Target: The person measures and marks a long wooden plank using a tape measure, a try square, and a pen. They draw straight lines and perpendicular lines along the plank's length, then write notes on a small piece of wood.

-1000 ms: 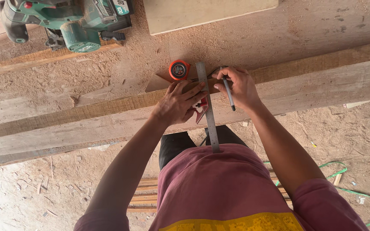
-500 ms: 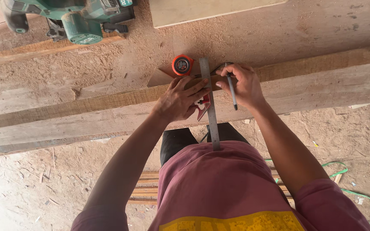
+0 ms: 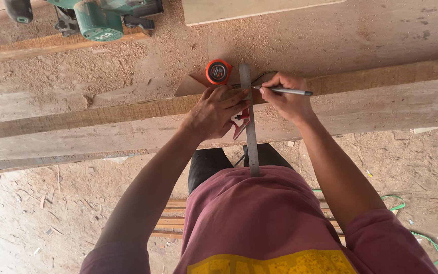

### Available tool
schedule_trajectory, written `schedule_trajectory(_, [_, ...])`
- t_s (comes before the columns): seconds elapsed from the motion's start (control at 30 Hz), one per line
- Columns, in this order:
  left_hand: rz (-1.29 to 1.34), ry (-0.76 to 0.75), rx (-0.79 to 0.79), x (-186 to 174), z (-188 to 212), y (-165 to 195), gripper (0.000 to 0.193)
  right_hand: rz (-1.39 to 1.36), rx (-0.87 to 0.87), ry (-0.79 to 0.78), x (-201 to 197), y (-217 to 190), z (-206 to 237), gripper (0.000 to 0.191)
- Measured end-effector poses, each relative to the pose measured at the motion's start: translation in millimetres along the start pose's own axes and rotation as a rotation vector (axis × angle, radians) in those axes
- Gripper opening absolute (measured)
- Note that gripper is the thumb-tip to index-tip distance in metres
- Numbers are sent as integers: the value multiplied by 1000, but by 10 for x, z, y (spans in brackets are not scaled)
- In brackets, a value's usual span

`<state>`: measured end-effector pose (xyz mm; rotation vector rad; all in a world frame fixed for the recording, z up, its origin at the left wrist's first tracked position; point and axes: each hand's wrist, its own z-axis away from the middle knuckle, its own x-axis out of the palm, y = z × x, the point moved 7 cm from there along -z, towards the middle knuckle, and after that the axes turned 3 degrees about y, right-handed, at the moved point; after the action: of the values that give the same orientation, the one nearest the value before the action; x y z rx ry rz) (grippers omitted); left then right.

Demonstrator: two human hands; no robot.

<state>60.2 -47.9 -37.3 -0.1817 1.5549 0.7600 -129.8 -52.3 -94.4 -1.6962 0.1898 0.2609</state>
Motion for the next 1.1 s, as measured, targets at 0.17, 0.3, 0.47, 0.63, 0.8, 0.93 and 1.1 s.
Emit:
schedule_trajectory(0.17, [-4,6,-12,-1,13,-4,75,-14,8,-49,46,64,23,20])
schedule_trajectory(0.3, [18,-13,-34,25,4,-15,77,18,-17,-17,46,53,48,19])
schedule_trajectory(0.47, [19,15,-24,3,-2,-18,75,76,-4,-22,47,30,58,20])
schedule_trajectory(0.63, [26,0,-38,4,-9,-26,78,90,-16,-20,52,-3,46,19])
schedule_trajectory(0.8, [31,-13,-45,-8,-13,-18,80,87,-33,-41,37,-61,77,17])
schedule_trajectory(0.93, [28,10,-39,-37,-4,-8,82,174,-44,-108,82,-81,195,17])
schedule_trajectory(1.1, [25,-36,-61,20,-20,-29,79,157,-110,-180,102,-85,330,19])
